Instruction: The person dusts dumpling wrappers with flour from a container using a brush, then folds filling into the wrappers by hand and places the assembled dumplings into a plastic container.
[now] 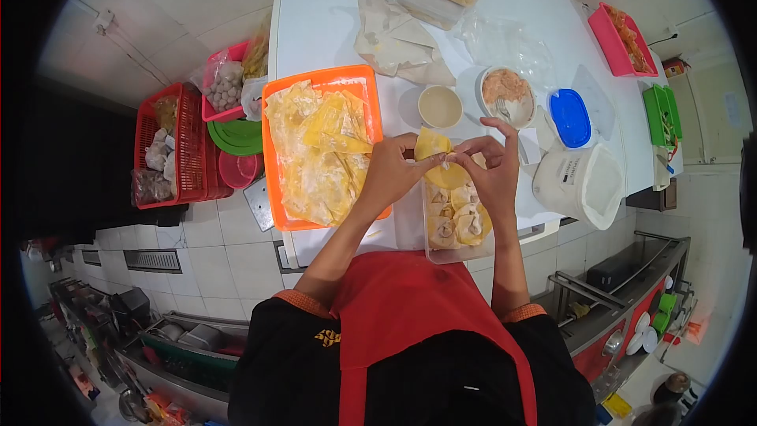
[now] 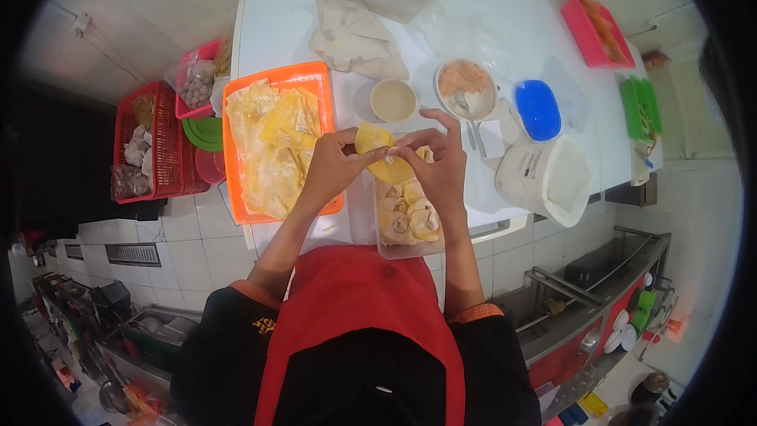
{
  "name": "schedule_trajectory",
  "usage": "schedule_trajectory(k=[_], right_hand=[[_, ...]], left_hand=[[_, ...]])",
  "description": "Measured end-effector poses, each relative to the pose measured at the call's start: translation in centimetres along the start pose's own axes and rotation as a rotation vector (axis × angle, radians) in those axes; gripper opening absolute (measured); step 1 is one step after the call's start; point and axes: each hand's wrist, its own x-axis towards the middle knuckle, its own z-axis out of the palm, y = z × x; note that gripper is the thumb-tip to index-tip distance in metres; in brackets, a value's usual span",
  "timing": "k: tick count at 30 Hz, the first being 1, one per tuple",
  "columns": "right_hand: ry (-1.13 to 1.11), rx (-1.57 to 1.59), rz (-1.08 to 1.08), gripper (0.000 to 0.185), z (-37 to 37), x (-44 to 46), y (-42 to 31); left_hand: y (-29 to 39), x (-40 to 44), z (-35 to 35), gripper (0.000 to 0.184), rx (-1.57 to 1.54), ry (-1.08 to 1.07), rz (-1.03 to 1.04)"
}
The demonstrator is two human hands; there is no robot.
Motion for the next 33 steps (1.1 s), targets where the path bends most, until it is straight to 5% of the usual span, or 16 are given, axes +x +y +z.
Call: schedule_trajectory(k=[8, 20, 27, 29, 33], right_hand=[[-0.223, 0.183, 0.342, 0.083, -1.4, 0.3, -0.8], [0.045, 0.573, 0.530, 0.043, -1.5, -2.3, 4.1], [-0.012, 0.118, 0.494, 0.038, -2.8, -2.9, 1.4], [-0.013, 0.057, 0.468, 0.040, -4.3, -4.1, 2.9], [-0.038, -0.368, 0.315, 0.044, -5.1, -5.1, 4.1]], left_hand=[[0.4, 0.3, -0.2, 0.031, -0.015, -0.124, -0.078], [-2.3, -1.8, 3.1, 0.033, -0.359, -0.125, -0.081], [-3.1, -2.6, 4.0, 0.036, -0.425, -0.227, -0.174], [-3.1, -4.1, 5.1, 0.054, -0.549, -0.276, -0.286], [-3.5, -7.1, 5.9, 0.060, -0.519, -0.483, -0.270]])
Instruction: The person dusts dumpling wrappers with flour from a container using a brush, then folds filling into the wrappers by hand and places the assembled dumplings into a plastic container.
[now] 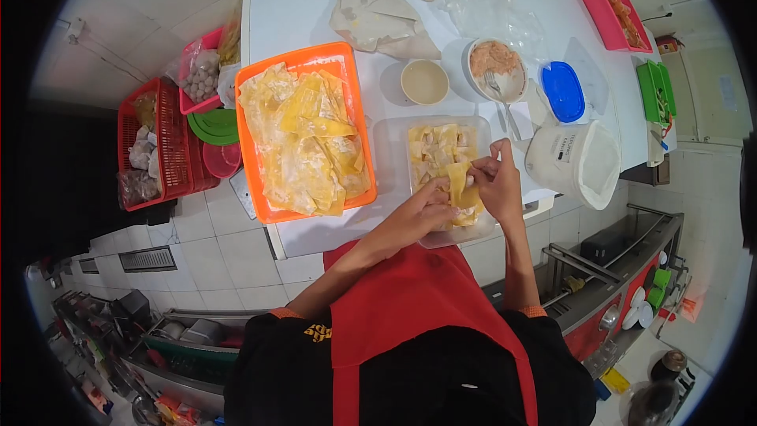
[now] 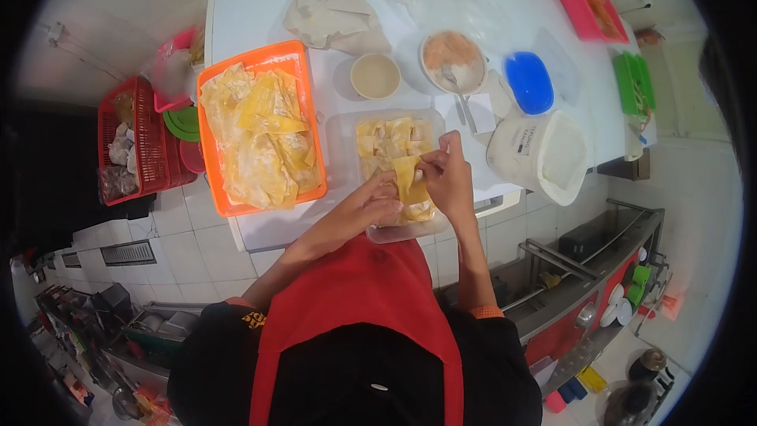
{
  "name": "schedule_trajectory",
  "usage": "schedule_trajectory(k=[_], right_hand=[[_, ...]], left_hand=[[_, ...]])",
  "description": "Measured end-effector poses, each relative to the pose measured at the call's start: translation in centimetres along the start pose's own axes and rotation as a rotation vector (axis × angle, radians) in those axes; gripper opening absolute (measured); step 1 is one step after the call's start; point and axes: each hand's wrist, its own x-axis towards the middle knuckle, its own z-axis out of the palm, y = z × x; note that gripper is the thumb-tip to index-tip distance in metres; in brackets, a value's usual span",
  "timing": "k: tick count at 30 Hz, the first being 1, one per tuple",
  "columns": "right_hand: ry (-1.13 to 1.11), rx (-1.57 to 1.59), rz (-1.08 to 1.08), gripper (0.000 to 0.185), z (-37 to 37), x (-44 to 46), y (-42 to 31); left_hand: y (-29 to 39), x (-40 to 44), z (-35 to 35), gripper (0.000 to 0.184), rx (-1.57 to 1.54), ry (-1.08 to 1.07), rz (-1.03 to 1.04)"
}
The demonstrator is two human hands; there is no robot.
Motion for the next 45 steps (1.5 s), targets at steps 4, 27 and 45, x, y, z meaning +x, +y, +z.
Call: schedule_trajectory(k=[4, 27, 45], right_hand=[[0.059, -0.173, -0.127, 0.038, 1.5, 2.1, -2.4], [0.300, -0.610, -0.375, 0.032, 4.8, 1.0, -1.6], [0.081, -0.218, -0.456, 0.036, 8.0, 2.5, -5.7]], left_hand=[[0.7, -0.9, -0.7, 0.063, -0.196, 0.040, -0.109], [6.9, 3.1, -15.4, 0.037, 1.225, 1.056, -0.012], [7.5, 1.5, -14.1, 0.034, 0.907, 1.173, 0.133]])
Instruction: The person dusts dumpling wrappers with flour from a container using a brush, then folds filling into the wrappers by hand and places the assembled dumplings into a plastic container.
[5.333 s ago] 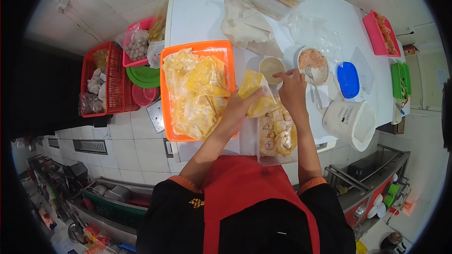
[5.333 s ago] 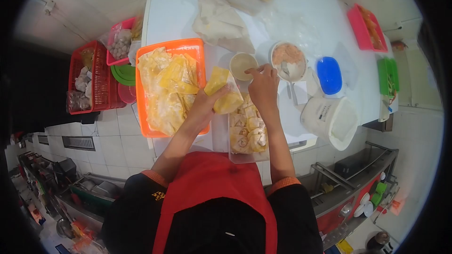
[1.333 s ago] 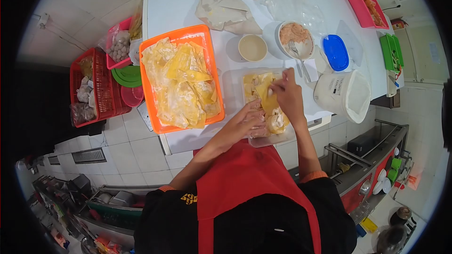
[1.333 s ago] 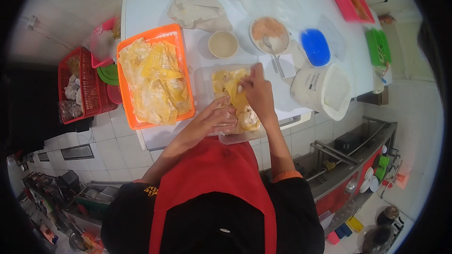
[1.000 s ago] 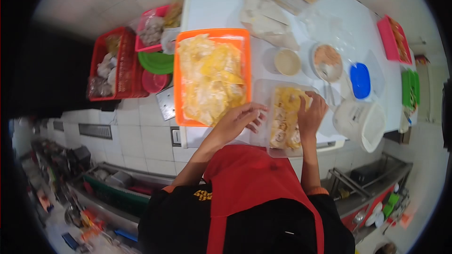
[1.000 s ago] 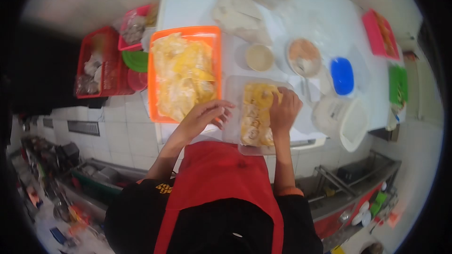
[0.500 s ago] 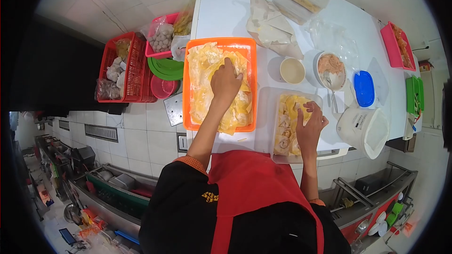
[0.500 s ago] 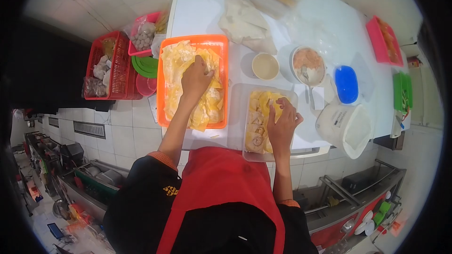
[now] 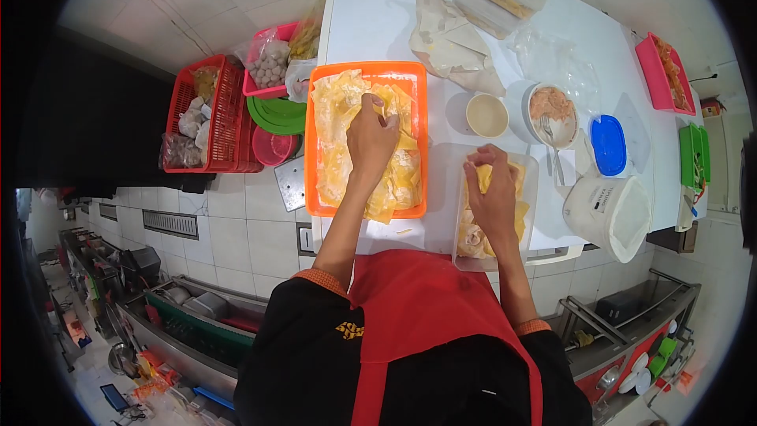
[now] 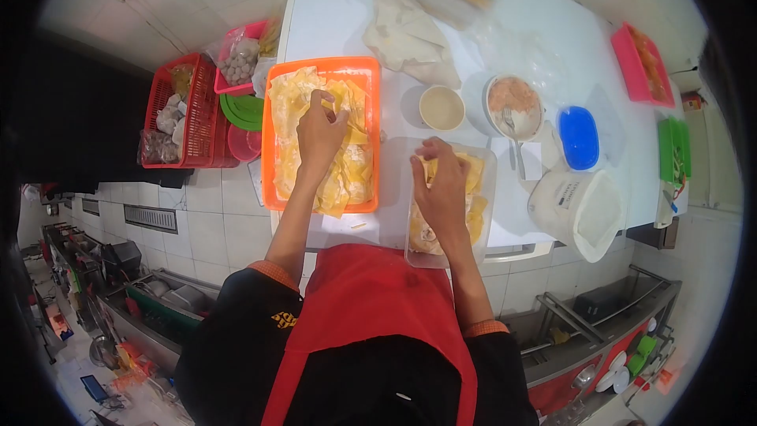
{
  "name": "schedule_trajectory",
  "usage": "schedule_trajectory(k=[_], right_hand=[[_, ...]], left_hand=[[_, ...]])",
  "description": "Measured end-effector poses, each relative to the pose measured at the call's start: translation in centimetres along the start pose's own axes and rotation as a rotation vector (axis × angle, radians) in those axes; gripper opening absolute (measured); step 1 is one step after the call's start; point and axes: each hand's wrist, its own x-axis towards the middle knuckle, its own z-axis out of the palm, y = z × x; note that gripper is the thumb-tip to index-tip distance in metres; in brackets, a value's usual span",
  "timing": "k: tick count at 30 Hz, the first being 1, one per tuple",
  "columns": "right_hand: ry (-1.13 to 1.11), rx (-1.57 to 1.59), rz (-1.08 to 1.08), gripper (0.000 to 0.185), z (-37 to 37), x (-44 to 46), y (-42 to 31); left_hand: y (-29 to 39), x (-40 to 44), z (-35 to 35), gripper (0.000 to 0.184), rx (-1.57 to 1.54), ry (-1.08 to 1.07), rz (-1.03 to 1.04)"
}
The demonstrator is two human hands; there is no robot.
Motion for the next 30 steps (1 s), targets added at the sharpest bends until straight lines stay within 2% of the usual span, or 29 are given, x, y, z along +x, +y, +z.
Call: schedule_trajectory(k=[2, 4, 5, 6, 7, 8, 9, 10, 12, 14, 15, 16, 17, 18, 19, 21, 22, 24, 25, 27, 29, 30], right_hand=[[-0.019, 0.085, -0.021, 0.041, 0.1, 1.5, -1.3], [-0.033, 0.164, -0.038, 0.045, -0.2, 3.3, -2.8], [-0.045, 0.168, -0.127, 0.050, -0.4, 4.3, -3.5], [-0.060, 0.172, -0.218, 0.056, -0.4, 5.0, -3.9], [-0.058, 0.166, -0.218, 0.056, 0.0, 5.4, -4.1], [-0.070, 0.368, -0.023, 0.060, 0.6, 5.7, -4.2], [-0.080, 0.568, 0.174, 0.065, 0.6, 6.1, -4.6], [-0.080, 0.562, 0.171, 0.065, -0.1, 6.4, -4.9], [-0.206, 0.423, 0.309, 0.069, -2.0, 6.9, -5.7], [-0.234, 0.439, 0.243, 0.067, -2.4, 6.8, -4.4], [-0.258, 0.458, 0.175, 0.065, -2.6, 6.9, -4.3], [-0.262, 0.456, 0.179, 0.065, -2.7, 6.9, -4.5], [-0.264, 0.604, 0.196, 0.061, -3.0, 6.9, -5.0], [-0.262, 0.753, 0.210, 0.058, -3.2, 7.1, -5.3], [-0.263, 0.751, 0.210, 0.058, -3.1, 7.3, -5.0], [-0.194, 0.416, 0.106, 0.044, -3.0, 7.9, -3.1], [-0.192, 0.405, 0.106, 0.044, -2.5, 8.0, -0.7], [-0.028, -0.084, -0.047, 0.033, -1.6, 8.0, 3.3], [-0.028, -0.092, -0.048, 0.033, -1.5, 7.5, 4.0], [-0.100, -0.506, 0.078, 0.032, -1.5, 6.2, 4.4], [-0.093, -0.539, 0.097, 0.038, -1.4, 6.1, 4.0], [-0.089, -0.563, 0.114, 0.044, -1.4, 6.1, 3.8]], left_hand=[[1.3, -0.7, -0.5, 0.035, -0.030, 0.006, -0.007], [3.8, -2.2, -1.7, 0.040, -0.204, 0.029, 0.082], [4.5, -2.8, -1.8, 0.040, -0.208, 0.023, 0.085], [5.3, -3.5, -1.7, 0.041, -0.338, -0.024, 0.146], [5.9, -4.1, -1.9, 0.042, -0.468, -0.070, 0.208], [6.3, -4.4, -2.4, 0.043, -0.545, -0.204, 0.196], [6.1, -4.4, -2.3, 0.043, -0.551, -0.205, 0.198], [5.8, -4.3, -2.0, 0.041, -0.573, -0.173, 0.210], [5.3, -4.1, -1.6, 0.040, -0.598, -0.139, 0.218], [4.9, -4.1, -1.3, 0.043, -0.796, -0.096, -0.045], [4.3, -4.1, -0.7, 0.043, -0.798, -0.097, -0.050], [3.5, -4.1, 0.0, 0.046, -1.220, -0.371, -0.240], [2.9, -4.2, 0.5, 0.048, -1.632, -0.655, -0.439], [3.2, -4.6, 0.9, 0.048, -1.634, -0.654, -0.440], [3.8, -5.5, 1.4, 0.049, -1.564, -0.664, -0.377], [4.5, -5.8, 1.9, 0.050, -1.497, -0.684, -0.316], [4.8, -5.7, 2.2, 0.048, -1.414, -0.681, -0.316], [5.1, -5.3, 2.6, 0.047, -1.341, -0.678, -0.313], [5.1, -5.1, 2.8, 0.045, -1.316, -0.662, -0.310], [5.2, -4.7, 3.2, 0.043, -1.293, -0.655, -0.307], [5.4, -4.3, 3.6, 0.041, -1.081, -0.635, -0.222], [5.7, -4.3, 3.6, 0.041, -1.082, -0.636, -0.222]])
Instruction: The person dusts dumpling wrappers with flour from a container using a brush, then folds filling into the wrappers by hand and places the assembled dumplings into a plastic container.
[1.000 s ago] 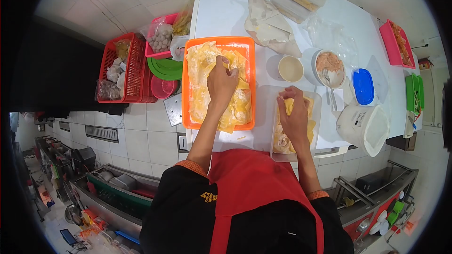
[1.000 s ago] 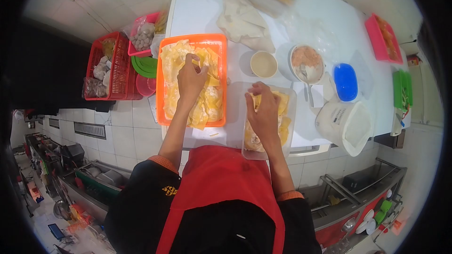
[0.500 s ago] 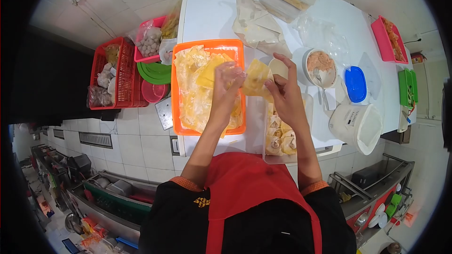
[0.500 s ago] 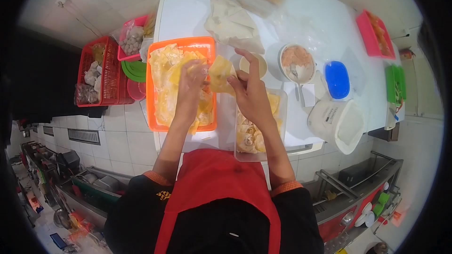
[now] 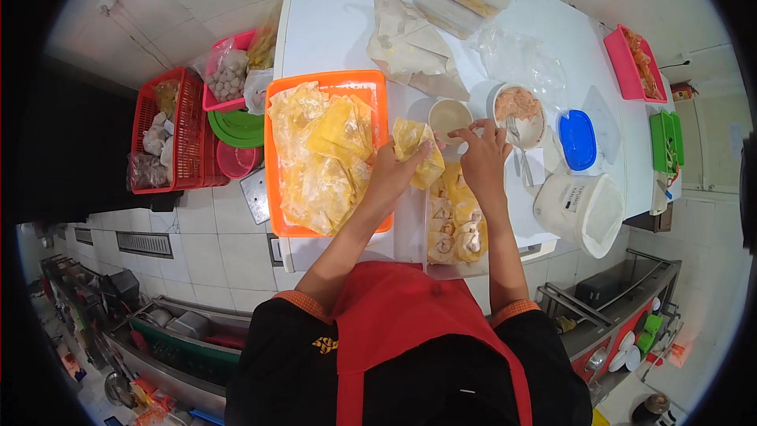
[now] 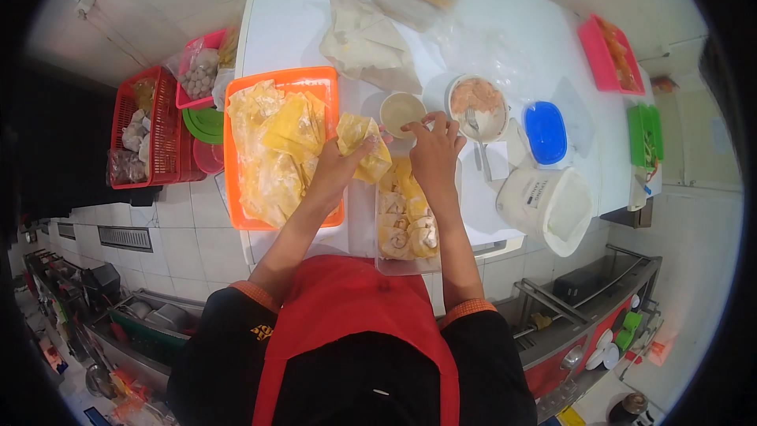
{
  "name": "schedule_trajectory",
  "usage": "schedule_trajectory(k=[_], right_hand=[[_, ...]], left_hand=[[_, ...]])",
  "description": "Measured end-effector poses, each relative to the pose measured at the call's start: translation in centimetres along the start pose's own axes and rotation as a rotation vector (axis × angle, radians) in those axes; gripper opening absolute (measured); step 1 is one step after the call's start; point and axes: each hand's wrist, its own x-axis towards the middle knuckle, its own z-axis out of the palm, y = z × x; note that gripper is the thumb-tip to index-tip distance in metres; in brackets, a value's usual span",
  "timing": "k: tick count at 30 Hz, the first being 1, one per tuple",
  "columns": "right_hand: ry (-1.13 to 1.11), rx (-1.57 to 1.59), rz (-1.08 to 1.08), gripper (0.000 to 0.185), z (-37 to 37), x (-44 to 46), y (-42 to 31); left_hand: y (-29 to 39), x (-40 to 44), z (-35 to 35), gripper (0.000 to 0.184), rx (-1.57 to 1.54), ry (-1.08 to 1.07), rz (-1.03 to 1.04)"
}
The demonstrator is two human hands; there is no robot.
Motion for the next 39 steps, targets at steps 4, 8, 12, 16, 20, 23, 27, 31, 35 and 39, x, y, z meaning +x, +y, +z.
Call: schedule_trajectory(k=[4, 8, 12, 16, 20, 23, 27, 31, 35, 39], right_hand=[[0.126, 0.328, -0.090, 0.058, -2.0, -0.1, -0.9], [0.113, 0.406, -0.225, 0.063, -3.3, -0.9, -0.7], [0.124, 0.385, -0.271, 0.063, -3.6, -0.8, -0.7], [0.118, 0.205, -0.280, 0.056, -4.2, -0.7, -1.0], [-0.053, 0.970, 0.036, 0.050, -4.5, -2.0, -1.8], [-0.126, 1.220, 0.151, 0.067, -3.4, -2.8, -2.0], [0.012, 1.425, 0.277, 0.059, -4.0, -3.3, -3.4], [0.154, 1.411, 0.143, 0.048, -4.4, -3.7, -3.8], [0.187, 1.315, 0.095, 0.045, -4.5, -4.3, -3.2], [0.127, 1.140, -0.005, 0.057, -5.1, -3.9, -2.8]], left_hand=[[1.0, 0.0, 0.5, 0.038, 0.057, 0.042, 0.021], [0.7, 0.3, 0.5, 0.035, -0.021, 0.018, 0.000], [1.8, -0.6, 0.9, 0.031, 0.064, -0.006, -0.035], [1.8, -1.2, 1.6, 0.031, -0.008, -0.008, -0.042], [0.8, -1.2, 2.2, 0.030, -0.237, 0.163, 0.051], [-0.3, -1.2, 2.6, 0.028, -0.421, 0.193, 0.064], [-0.6, -1.3, 2.5, 0.025, -0.610, 0.102, 0.028], [-1.1, -1.5, 2.1, 0.023, -0.524, 0.023, 0.008], [0.6, -2.4, 1.5, 0.022, -0.005, 0.007, 0.127], [1.4, -2.4, 0.2, 0.032, 0.385, -0.008, 0.230]])
